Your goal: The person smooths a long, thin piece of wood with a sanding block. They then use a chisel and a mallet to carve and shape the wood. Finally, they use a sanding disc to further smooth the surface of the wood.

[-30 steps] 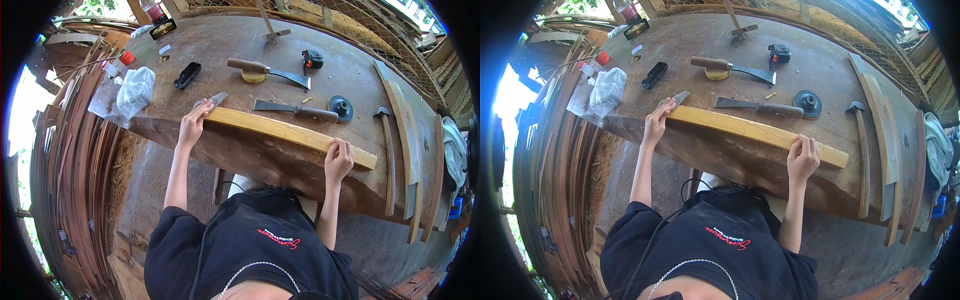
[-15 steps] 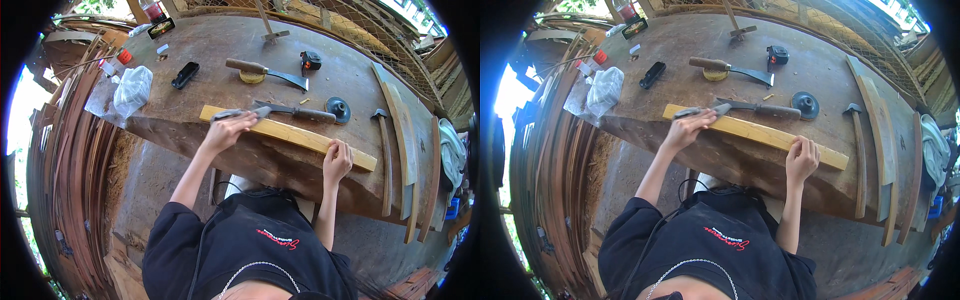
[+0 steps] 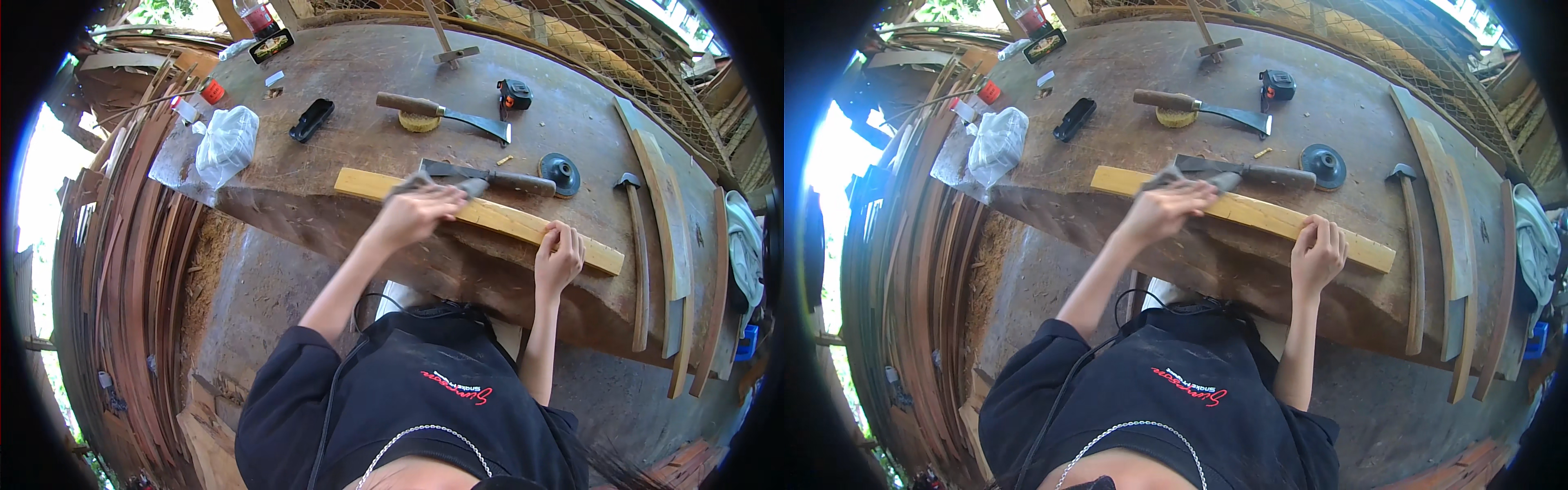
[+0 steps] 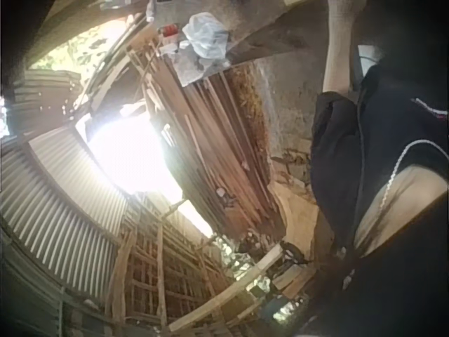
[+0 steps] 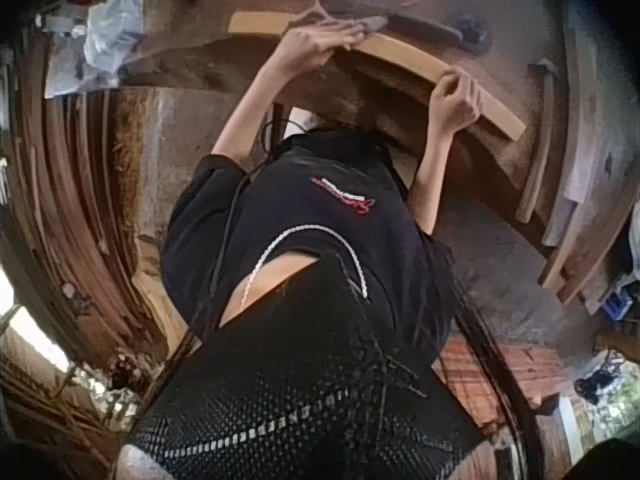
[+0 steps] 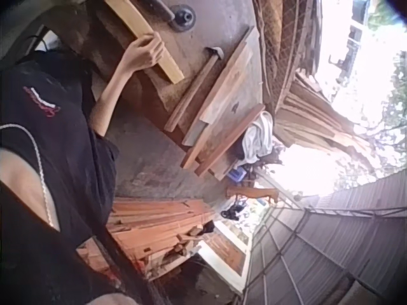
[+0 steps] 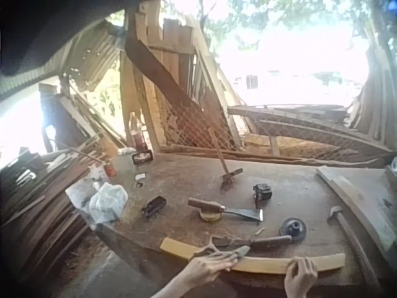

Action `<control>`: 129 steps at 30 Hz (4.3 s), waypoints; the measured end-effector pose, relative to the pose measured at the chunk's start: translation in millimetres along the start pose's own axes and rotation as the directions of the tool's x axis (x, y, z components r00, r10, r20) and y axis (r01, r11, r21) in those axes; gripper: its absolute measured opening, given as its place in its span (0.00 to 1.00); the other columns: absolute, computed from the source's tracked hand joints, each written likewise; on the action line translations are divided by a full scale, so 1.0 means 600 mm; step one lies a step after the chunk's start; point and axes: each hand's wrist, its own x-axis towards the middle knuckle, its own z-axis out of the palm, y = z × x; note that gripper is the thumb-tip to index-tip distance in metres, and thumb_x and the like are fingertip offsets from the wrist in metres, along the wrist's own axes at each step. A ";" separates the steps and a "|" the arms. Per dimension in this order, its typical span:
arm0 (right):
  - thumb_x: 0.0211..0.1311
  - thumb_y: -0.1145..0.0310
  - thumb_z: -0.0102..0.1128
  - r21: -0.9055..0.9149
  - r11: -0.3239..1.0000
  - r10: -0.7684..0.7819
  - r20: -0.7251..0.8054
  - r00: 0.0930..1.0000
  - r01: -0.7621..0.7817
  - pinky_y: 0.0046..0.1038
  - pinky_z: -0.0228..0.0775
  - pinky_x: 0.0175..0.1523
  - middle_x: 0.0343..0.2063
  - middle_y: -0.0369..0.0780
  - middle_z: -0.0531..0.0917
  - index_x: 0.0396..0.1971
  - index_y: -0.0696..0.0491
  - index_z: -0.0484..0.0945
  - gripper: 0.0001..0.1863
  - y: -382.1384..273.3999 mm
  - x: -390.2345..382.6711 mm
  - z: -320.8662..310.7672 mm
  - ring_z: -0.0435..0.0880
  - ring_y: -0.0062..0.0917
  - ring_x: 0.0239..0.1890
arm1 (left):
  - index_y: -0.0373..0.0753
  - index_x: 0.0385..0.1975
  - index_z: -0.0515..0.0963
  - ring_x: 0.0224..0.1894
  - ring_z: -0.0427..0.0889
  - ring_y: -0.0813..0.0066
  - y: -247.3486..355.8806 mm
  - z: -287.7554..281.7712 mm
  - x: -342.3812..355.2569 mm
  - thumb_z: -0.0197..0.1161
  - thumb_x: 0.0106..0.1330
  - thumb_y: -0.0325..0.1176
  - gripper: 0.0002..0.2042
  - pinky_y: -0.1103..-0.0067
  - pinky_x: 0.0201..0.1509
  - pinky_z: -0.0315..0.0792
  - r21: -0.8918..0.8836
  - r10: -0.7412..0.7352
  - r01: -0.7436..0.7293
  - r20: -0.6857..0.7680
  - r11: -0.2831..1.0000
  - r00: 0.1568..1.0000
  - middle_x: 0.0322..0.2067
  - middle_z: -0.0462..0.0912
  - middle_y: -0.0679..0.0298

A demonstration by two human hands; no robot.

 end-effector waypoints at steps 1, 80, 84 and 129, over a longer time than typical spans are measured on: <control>0.57 0.74 0.53 -0.004 1.000 -0.004 0.001 1.000 0.004 0.32 0.65 0.40 0.23 0.34 0.77 0.26 0.49 0.76 0.05 0.000 0.001 -0.001 0.77 0.29 0.31 | 0.49 0.50 0.79 0.59 0.73 0.77 0.018 0.025 0.016 0.59 0.60 0.28 0.17 0.73 0.64 0.68 -0.028 0.018 -0.018 0.021 0.999 1.000 0.53 0.78 0.71; 0.57 0.74 0.53 0.034 0.999 0.014 -0.033 0.999 -0.012 0.30 0.65 0.37 0.20 0.33 0.74 0.26 0.48 0.77 0.05 -0.003 0.000 -0.001 0.75 0.27 0.26 | 0.52 0.51 0.78 0.57 0.76 0.78 -0.034 -0.074 -0.067 0.56 0.62 0.25 0.18 0.77 0.55 0.76 0.222 -0.188 0.196 -0.056 0.955 0.981 0.53 0.77 0.74; 0.57 0.74 0.54 0.028 1.000 -0.002 -0.045 0.999 0.003 0.30 0.65 0.36 0.20 0.33 0.74 0.26 0.48 0.77 0.04 0.001 0.001 0.000 0.75 0.27 0.26 | 0.51 0.52 0.78 0.58 0.75 0.77 0.042 0.035 0.013 0.55 0.63 0.29 0.17 0.77 0.54 0.76 0.023 -0.035 0.034 0.047 0.999 0.998 0.54 0.77 0.72; 0.61 0.65 0.55 0.021 0.998 0.057 0.201 0.978 -0.062 0.30 0.66 0.39 0.21 0.32 0.74 0.38 0.44 0.81 0.08 -0.005 0.016 -0.016 0.76 0.27 0.28 | 0.49 0.52 0.78 0.56 0.77 0.75 0.090 0.081 0.022 0.59 0.62 0.31 0.17 0.75 0.60 0.70 0.128 -0.067 0.090 -0.171 0.988 0.983 0.50 0.81 0.67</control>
